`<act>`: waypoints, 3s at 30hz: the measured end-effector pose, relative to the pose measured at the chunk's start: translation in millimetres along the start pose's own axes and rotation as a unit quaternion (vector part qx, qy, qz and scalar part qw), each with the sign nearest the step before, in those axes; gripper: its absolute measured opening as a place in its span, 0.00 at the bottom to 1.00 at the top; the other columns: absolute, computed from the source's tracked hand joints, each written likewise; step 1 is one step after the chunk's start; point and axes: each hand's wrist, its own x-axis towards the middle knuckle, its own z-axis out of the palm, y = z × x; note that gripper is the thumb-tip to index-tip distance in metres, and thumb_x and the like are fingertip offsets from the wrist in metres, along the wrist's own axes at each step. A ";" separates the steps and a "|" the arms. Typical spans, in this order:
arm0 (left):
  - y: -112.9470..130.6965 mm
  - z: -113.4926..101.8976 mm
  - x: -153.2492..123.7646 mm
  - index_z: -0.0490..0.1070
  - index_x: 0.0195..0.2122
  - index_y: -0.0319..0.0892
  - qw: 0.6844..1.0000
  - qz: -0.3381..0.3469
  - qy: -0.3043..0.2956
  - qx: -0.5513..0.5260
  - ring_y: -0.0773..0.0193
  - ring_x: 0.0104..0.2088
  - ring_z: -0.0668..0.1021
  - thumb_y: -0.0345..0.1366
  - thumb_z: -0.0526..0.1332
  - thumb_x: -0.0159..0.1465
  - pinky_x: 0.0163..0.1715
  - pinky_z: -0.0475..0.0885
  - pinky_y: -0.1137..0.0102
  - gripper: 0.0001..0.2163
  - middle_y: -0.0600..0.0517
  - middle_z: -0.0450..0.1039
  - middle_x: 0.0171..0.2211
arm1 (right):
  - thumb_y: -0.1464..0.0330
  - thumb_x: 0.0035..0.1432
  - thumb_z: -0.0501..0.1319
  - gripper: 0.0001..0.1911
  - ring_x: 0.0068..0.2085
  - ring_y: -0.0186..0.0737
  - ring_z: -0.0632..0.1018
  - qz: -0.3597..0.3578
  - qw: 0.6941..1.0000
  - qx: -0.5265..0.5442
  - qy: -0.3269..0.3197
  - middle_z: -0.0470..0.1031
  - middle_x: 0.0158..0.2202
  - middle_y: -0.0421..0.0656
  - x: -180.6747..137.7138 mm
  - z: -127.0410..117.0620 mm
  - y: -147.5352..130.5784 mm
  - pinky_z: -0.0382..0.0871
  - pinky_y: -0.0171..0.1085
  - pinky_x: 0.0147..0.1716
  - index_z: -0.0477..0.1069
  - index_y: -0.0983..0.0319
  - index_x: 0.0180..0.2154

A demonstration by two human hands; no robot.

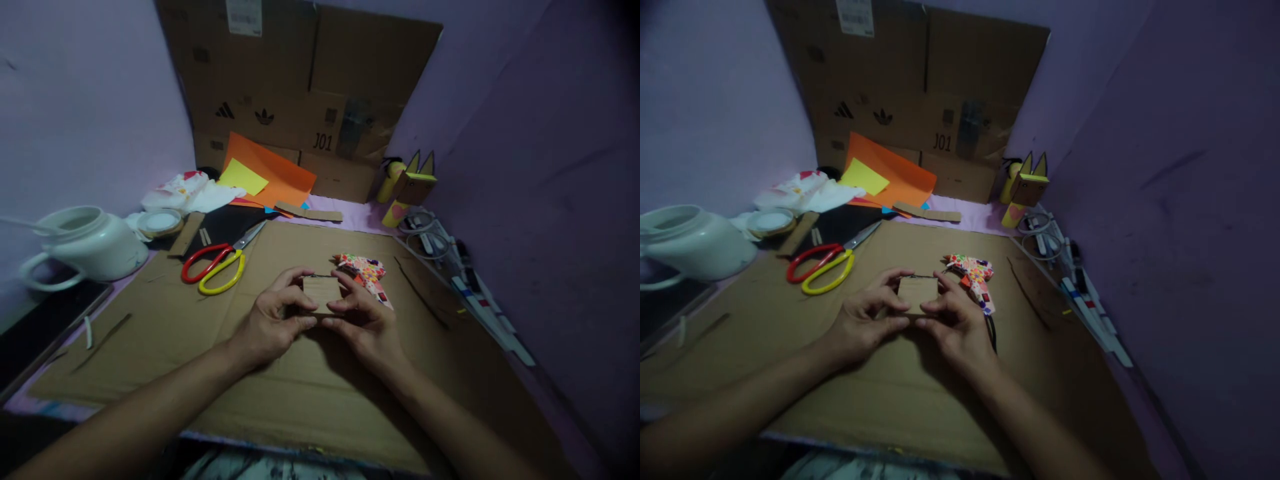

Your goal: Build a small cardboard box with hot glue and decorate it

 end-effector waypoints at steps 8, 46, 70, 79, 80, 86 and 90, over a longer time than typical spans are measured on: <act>-1.2 -0.5 0.5 0.73 0.28 0.42 0.999 -0.008 0.001 -0.032 0.58 0.53 0.69 0.23 0.65 0.52 0.54 0.61 0.61 0.07 0.49 0.65 0.52 | 0.75 0.43 0.70 0.08 0.56 0.50 0.70 0.000 1.000 -0.015 0.005 0.73 0.53 0.46 1.3 -0.7 -1.1 0.61 0.52 0.54 0.76 0.58 0.28; 2.1 -0.1 2.0 0.73 0.26 0.40 0.999 -0.024 0.000 -0.030 0.57 0.51 0.71 0.25 0.66 0.51 0.50 0.64 0.63 0.05 0.46 0.65 0.52 | 0.73 0.40 0.71 0.07 0.51 0.49 0.74 0.034 0.999 -0.012 0.022 0.74 0.51 0.47 2.3 0.1 -7.1 0.64 0.52 0.53 0.77 0.58 0.25; 4.4 0.3 3.3 0.73 0.25 0.40 0.999 -0.030 0.002 -0.027 0.57 0.52 0.70 0.24 0.66 0.50 0.51 0.64 0.63 0.05 0.45 0.65 0.52 | 0.73 0.39 0.71 0.07 0.51 0.49 0.75 0.040 0.999 -0.011 0.027 0.75 0.50 0.47 2.8 0.1 -7.7 0.65 0.52 0.53 0.77 0.58 0.25; 3.5 0.8 3.8 0.73 0.25 0.40 0.998 -0.028 0.002 -0.047 0.58 0.52 0.70 0.23 0.66 0.50 0.51 0.64 0.63 0.06 0.45 0.65 0.52 | 0.74 0.39 0.71 0.07 0.51 0.49 0.75 0.040 0.999 0.002 0.026 0.74 0.50 0.47 2.6 -0.1 -8.4 0.63 0.53 0.54 0.77 0.58 0.24; 3.7 0.8 3.8 0.73 0.25 0.40 0.998 -0.029 0.004 -0.048 0.57 0.52 0.70 0.23 0.66 0.50 0.51 0.64 0.63 0.06 0.45 0.65 0.52 | 0.74 0.39 0.71 0.08 0.51 0.49 0.75 0.039 0.999 0.002 0.027 0.75 0.50 0.47 2.6 0.0 -8.4 0.63 0.53 0.54 0.77 0.58 0.24; 5.1 0.5 5.1 0.72 0.25 0.39 0.999 -0.029 0.007 -0.045 0.56 0.52 0.70 0.22 0.66 0.49 0.50 0.64 0.62 0.06 0.44 0.65 0.51 | 0.74 0.40 0.71 0.07 0.52 0.50 0.74 0.034 0.999 0.001 0.024 0.75 0.50 0.47 2.3 0.2 -7.5 0.65 0.52 0.53 0.77 0.59 0.25; 5.0 1.5 4.9 0.72 0.24 0.39 0.999 -0.024 0.007 -0.040 0.57 0.52 0.70 0.22 0.66 0.49 0.51 0.63 0.64 0.06 0.44 0.65 0.51 | 0.73 0.41 0.71 0.07 0.52 0.49 0.74 0.026 0.999 0.000 0.019 0.74 0.51 0.47 1.1 -0.1 -5.6 0.64 0.52 0.54 0.77 0.58 0.25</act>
